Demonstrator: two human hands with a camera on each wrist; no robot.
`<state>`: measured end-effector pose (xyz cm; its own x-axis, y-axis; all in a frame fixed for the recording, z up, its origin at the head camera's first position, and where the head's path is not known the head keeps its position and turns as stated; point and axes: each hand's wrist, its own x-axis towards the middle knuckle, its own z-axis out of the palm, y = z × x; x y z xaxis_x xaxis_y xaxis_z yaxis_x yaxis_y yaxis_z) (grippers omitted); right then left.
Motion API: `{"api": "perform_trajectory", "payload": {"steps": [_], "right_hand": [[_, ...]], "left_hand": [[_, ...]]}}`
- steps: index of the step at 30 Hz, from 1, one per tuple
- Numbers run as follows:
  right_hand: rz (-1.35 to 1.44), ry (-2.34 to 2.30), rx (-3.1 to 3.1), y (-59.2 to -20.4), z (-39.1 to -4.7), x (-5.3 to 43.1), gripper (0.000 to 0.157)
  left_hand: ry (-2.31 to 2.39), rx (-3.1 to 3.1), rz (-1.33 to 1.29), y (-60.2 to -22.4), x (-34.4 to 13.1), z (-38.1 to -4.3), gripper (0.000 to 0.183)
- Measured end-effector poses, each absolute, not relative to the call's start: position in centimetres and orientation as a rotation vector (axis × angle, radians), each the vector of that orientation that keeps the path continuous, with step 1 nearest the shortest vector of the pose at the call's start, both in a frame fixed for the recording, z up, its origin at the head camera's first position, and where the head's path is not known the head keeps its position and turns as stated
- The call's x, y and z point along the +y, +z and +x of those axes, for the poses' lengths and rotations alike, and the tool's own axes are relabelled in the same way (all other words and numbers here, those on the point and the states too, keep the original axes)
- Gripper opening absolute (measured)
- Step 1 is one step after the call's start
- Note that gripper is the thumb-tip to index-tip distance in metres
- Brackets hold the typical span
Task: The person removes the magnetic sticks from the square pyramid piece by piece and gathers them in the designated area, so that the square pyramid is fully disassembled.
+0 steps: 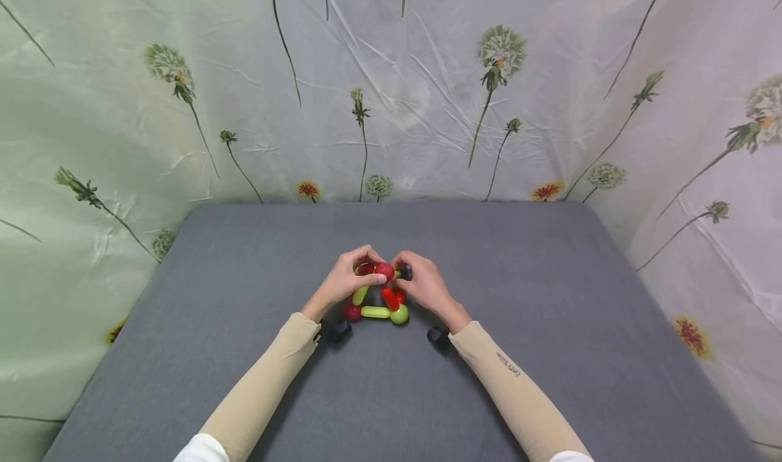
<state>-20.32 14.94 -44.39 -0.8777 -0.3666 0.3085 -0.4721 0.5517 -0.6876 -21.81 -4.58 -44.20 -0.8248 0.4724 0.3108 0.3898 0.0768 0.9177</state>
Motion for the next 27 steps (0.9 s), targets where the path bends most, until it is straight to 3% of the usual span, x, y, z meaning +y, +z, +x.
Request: {"api": "perform_trajectory", "payload": {"steps": [12,27], "right_hand": [[0.542,1.589,-2.720,-44.6,-20.8,15.7,0.025],[0.482,1.838,-2.818,-44.5,-21.7,16.7,0.026]], "left_hand": [[1.839,2.377,0.524,-43.2,-5.9,-25.5,0.028],[1.604,2.339,0.438,-45.4,-6.1,-30.3,0.031]]}}
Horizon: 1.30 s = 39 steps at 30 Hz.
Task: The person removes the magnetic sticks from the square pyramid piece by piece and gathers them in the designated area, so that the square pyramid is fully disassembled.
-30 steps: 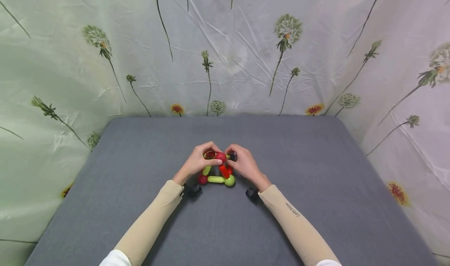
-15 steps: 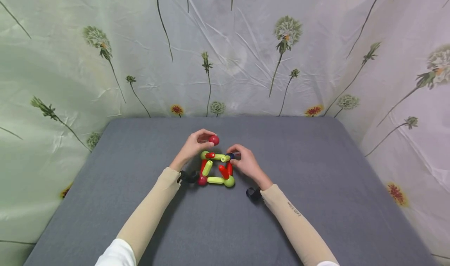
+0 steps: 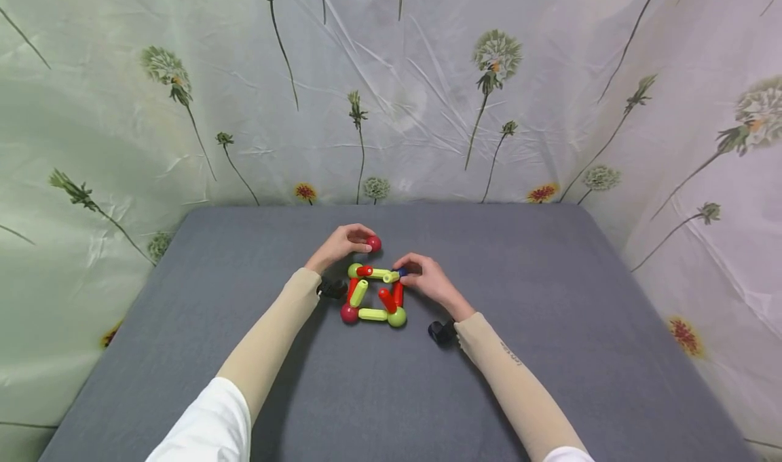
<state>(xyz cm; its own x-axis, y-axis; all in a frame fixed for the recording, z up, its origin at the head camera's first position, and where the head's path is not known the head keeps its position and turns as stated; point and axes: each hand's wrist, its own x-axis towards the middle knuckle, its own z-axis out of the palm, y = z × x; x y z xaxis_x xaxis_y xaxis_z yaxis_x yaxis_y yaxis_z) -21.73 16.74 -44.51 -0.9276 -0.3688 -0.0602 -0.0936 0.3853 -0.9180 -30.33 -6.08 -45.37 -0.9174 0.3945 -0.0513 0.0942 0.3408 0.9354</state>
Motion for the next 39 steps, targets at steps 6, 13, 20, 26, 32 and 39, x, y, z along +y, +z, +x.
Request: {"api": "perform_trajectory", "payload": {"steps": [6,13,20,26,32,39], "right_hand": [[-0.463,-1.544,2.386,-45.4,-22.3,17.5,0.025],[-0.485,-1.558,2.351,-45.5,-22.4,17.8,0.026],[-0.391,-1.596,2.320,-45.5,-22.0,17.4,0.028],[-0.382,-1.643,2.303,-45.6,-21.7,17.5,0.028],[-0.408,-1.693,2.287,-45.8,-21.5,17.7,0.028],[-0.396,-1.713,2.282,-45.8,-21.2,17.5,0.028]], "left_hand": [[1.551,2.425,0.429,-46.0,-5.4,-30.6,0.030],[1.507,2.464,0.468,-46.3,-5.0,-30.9,0.031],[1.616,2.393,0.535,-46.0,-5.9,-30.3,0.040],[1.807,2.256,0.730,-45.5,-7.3,-28.2,0.029],[1.609,2.221,0.944,-44.9,-7.9,-25.0,0.020],[1.494,2.454,1.002,-45.1,-7.0,-23.9,0.017]]}}
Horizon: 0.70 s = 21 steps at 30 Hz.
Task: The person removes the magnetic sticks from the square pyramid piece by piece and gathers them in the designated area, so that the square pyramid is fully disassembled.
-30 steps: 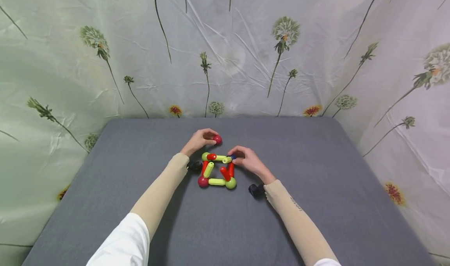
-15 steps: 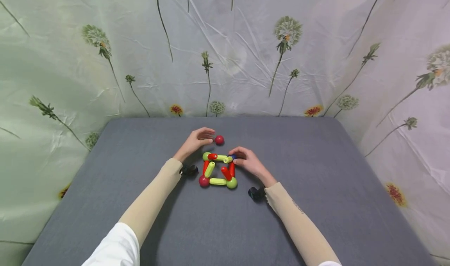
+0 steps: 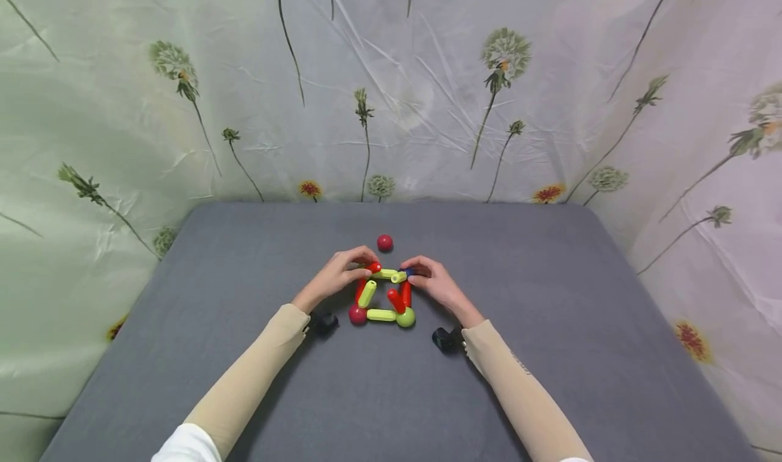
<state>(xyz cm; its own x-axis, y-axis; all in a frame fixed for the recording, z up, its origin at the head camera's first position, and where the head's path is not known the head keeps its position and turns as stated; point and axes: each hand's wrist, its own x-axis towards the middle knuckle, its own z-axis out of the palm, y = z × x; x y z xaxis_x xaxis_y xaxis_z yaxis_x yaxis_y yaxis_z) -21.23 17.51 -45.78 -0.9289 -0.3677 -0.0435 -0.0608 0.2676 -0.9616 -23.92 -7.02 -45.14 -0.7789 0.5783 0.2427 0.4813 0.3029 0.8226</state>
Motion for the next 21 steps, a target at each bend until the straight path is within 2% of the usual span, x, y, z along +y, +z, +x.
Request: {"api": "perform_trajectory", "payload": {"steps": [10,15,21], "right_hand": [[-0.363,-1.707,2.289,-45.9,-21.1,17.4,0.029],[-0.354,-1.686,2.300,-45.9,-21.1,17.4,0.029],[-0.365,-1.696,2.301,-45.9,-21.1,17.4,0.028]], "left_hand": [[1.571,2.641,0.727,-44.8,-8.9,-25.1,0.021],[1.343,2.812,0.510,-44.7,-12.0,-26.8,0.021],[1.076,2.869,0.453,-45.1,-14.7,-28.6,0.021]]}}
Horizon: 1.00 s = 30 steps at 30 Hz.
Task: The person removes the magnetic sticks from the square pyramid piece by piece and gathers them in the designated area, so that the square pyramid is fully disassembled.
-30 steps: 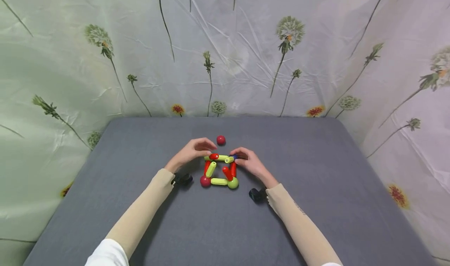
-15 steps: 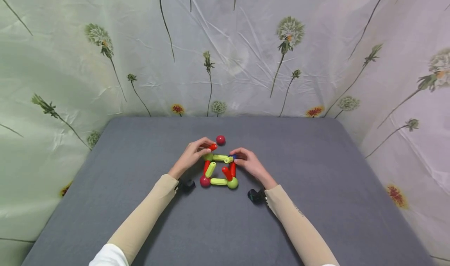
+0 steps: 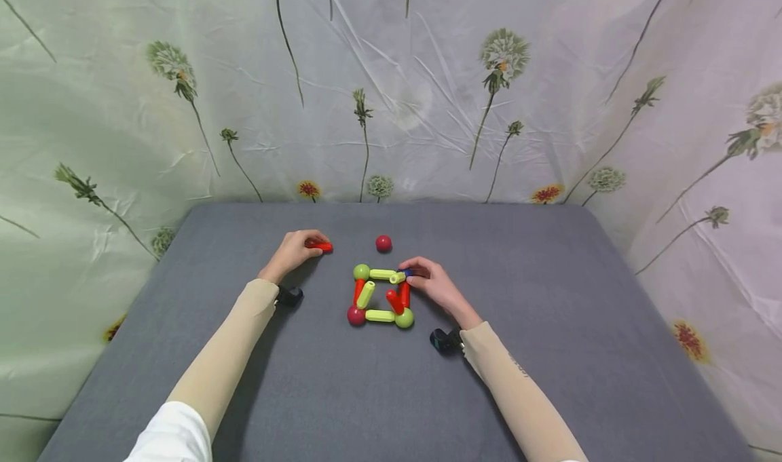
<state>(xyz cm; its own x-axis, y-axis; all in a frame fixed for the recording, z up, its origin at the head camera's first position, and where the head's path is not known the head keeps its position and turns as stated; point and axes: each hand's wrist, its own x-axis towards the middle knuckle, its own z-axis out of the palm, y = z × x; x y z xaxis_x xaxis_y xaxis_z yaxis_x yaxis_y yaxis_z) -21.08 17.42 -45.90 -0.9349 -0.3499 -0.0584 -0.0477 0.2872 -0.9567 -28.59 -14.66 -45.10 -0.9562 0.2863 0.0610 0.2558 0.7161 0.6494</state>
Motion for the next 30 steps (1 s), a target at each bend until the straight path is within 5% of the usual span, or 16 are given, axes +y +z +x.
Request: {"api": "perform_trajectory", "payload": {"steps": [10,17,22,30], "right_hand": [[-0.365,-1.700,2.287,-46.1,-21.2,17.4,0.030],[-0.361,-1.698,2.297,-46.1,-21.1,17.6,0.027],[-0.386,-1.722,2.287,-46.1,-21.1,17.7,0.028],[-0.394,-1.710,2.298,-46.2,-21.2,17.6,0.028]], "left_hand": [[1.123,2.868,0.503,-44.4,-14.5,-28.6,0.028],[1.596,2.531,0.705,-42.4,-8.7,-24.9,0.024],[1.464,2.404,0.760,-42.6,-4.2,-22.9,0.023],[1.444,2.492,0.645,-43.2,-3.6,-23.0,0.009]]}}
